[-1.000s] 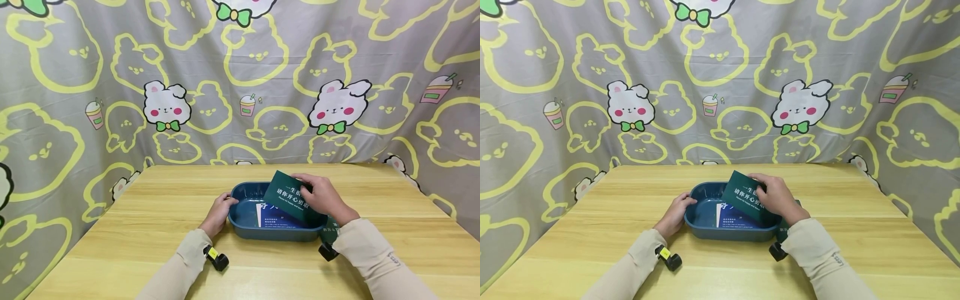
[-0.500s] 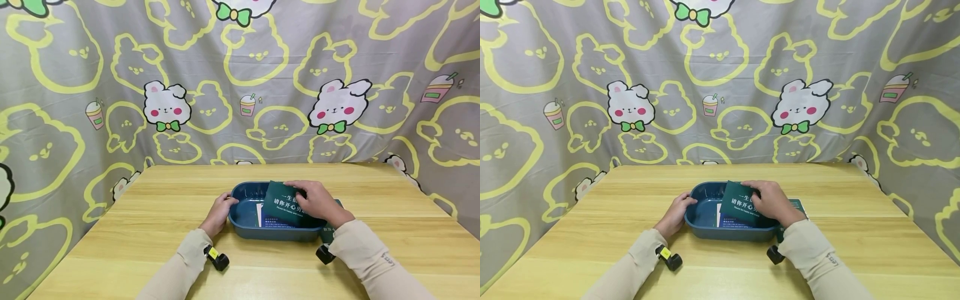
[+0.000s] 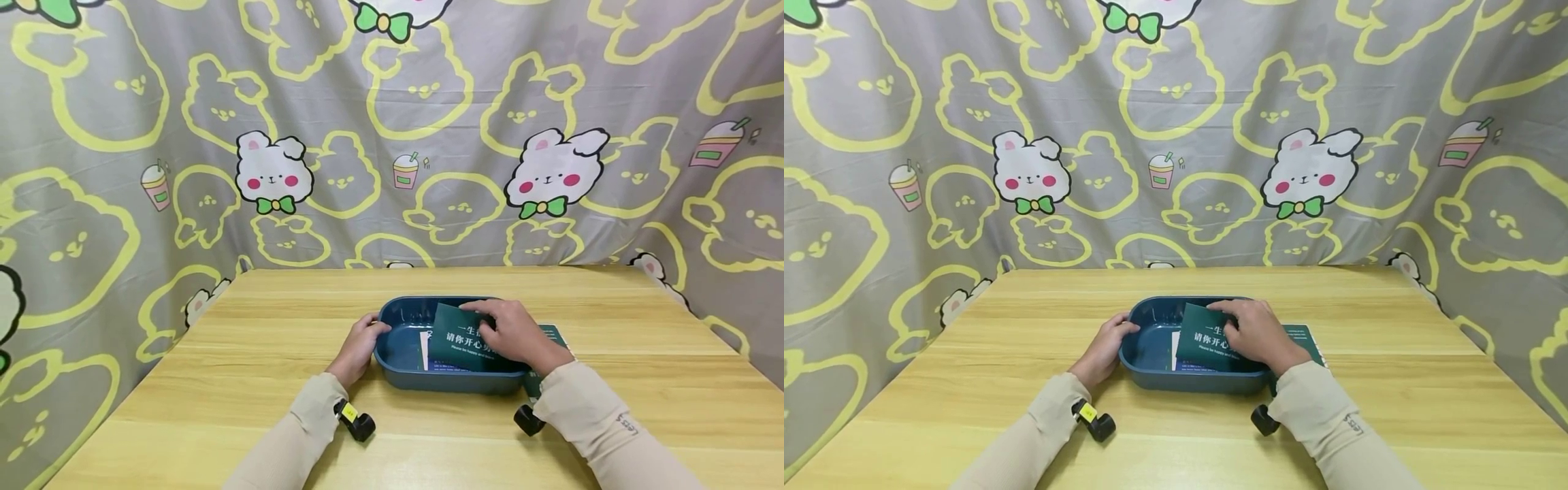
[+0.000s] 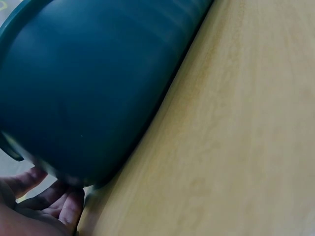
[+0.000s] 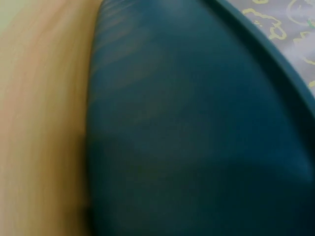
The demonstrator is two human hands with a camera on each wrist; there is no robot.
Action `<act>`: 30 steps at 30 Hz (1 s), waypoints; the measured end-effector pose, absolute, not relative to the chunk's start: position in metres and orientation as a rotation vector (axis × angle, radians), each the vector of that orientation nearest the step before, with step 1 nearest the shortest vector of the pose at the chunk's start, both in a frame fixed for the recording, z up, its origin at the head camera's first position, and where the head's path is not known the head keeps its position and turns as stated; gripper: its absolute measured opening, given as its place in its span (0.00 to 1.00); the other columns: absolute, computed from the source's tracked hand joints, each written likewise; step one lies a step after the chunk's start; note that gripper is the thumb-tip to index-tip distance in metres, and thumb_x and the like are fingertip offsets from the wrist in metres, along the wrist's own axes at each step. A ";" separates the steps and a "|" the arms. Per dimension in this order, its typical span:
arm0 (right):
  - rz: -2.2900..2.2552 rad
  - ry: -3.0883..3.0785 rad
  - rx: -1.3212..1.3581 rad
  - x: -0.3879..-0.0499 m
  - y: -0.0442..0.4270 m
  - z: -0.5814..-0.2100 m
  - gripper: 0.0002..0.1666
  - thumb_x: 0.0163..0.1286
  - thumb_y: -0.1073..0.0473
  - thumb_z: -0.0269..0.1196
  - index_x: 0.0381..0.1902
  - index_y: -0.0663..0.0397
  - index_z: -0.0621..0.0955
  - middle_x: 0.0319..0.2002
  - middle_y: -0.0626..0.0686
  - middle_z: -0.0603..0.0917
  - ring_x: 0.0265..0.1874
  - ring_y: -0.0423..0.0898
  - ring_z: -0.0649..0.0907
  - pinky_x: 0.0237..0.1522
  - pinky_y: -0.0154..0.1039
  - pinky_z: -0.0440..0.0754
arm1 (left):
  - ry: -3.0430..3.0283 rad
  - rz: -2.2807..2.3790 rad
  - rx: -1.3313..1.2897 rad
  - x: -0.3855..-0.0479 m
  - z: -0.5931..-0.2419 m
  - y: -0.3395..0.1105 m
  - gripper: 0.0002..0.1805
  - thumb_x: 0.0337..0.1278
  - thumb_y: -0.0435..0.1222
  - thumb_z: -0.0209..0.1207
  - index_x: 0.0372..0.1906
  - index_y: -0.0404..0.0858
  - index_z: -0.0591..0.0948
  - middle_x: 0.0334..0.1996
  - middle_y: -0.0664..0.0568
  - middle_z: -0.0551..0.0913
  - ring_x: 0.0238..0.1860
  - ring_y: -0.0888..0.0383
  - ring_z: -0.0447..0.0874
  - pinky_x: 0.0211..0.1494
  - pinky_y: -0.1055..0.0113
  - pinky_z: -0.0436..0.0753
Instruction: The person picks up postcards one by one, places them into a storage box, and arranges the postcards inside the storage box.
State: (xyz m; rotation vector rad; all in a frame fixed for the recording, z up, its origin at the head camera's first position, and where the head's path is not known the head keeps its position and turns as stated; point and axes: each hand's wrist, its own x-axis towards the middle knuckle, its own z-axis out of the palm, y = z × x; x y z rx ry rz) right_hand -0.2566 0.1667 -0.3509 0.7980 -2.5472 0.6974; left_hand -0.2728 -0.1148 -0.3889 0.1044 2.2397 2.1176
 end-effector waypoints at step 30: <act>0.274 -2.664 0.856 -0.256 0.165 -0.356 0.40 0.49 0.70 0.70 0.63 0.42 0.78 0.49 0.54 0.78 0.49 0.51 0.76 0.39 0.49 0.60 | 2.240 2.116 0.096 -0.274 -0.389 -0.114 0.21 0.62 0.33 0.51 0.59 0.28 0.72 0.58 0.39 0.72 0.61 0.44 0.66 0.67 0.47 0.62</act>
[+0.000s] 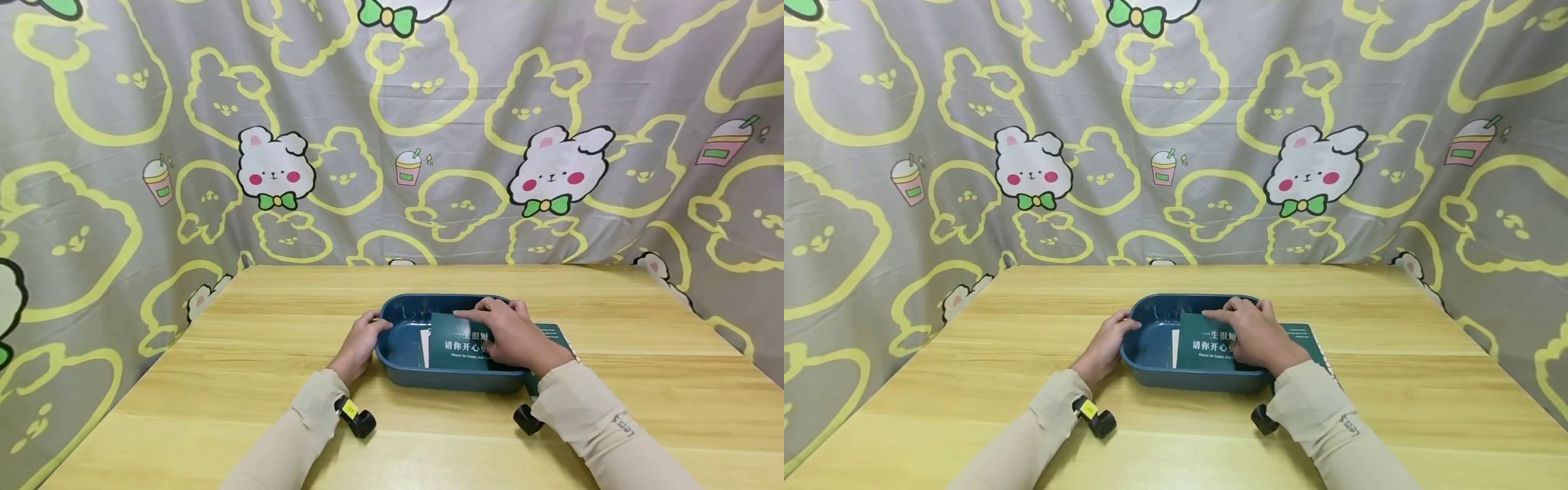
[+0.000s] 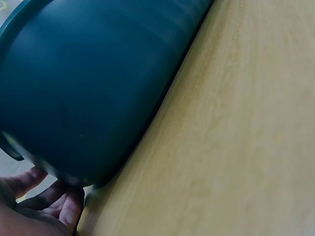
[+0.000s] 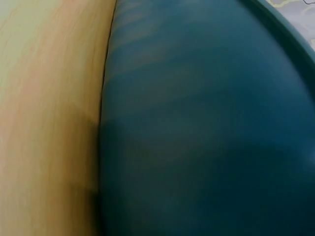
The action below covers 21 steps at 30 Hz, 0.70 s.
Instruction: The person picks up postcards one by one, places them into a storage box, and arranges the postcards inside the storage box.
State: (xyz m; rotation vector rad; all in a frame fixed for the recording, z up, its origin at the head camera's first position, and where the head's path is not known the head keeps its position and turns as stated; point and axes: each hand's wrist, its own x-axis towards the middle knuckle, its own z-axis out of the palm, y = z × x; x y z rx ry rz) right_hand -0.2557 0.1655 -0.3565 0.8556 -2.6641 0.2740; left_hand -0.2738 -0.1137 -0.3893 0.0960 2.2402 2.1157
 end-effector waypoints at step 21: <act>0.210 -2.728 0.863 -0.253 0.164 -0.355 0.42 0.47 0.66 0.75 0.62 0.45 0.76 0.53 0.53 0.78 0.56 0.57 0.72 0.49 0.57 0.63 | 2.252 2.103 0.113 -0.274 -0.389 -0.114 0.21 0.63 0.33 0.51 0.59 0.28 0.72 0.58 0.38 0.72 0.61 0.44 0.66 0.66 0.47 0.63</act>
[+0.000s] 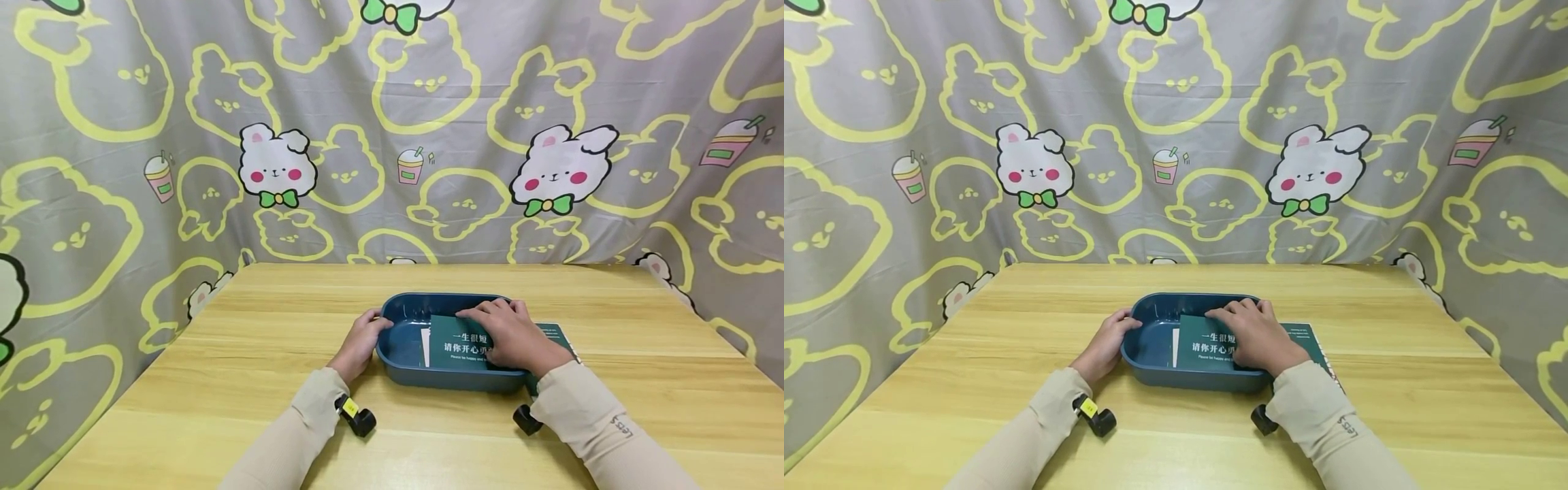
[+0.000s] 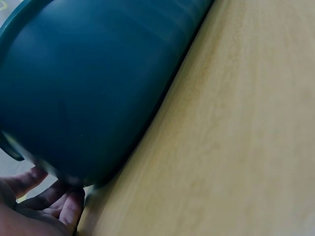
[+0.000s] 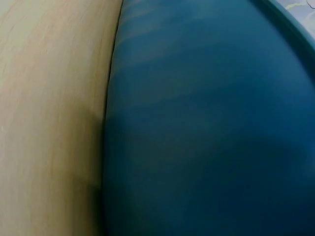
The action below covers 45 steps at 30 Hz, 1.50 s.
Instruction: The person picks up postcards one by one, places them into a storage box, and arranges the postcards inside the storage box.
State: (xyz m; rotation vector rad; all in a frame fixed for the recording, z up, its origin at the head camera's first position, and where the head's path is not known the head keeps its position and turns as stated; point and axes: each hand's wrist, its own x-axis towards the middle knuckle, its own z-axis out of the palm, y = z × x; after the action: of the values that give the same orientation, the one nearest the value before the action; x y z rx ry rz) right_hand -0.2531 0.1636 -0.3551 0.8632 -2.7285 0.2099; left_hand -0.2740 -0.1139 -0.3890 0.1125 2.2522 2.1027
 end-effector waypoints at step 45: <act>1.167 -2.432 0.548 -0.267 0.185 -0.351 0.09 0.67 0.65 0.63 0.44 0.63 0.81 0.26 0.49 0.81 0.25 0.45 0.78 0.27 0.35 0.75 | 2.250 2.106 0.107 -0.272 -0.391 -0.117 0.19 0.64 0.33 0.50 0.56 0.28 0.73 0.60 0.38 0.71 0.62 0.43 0.65 0.66 0.47 0.64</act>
State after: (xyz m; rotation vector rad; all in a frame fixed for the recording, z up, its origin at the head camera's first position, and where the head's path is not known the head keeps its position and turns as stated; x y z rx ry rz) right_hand -0.2674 0.1854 -0.3511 0.5482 -2.4321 1.1674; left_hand -0.2715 -0.1172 -0.3910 0.1065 2.2505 2.1062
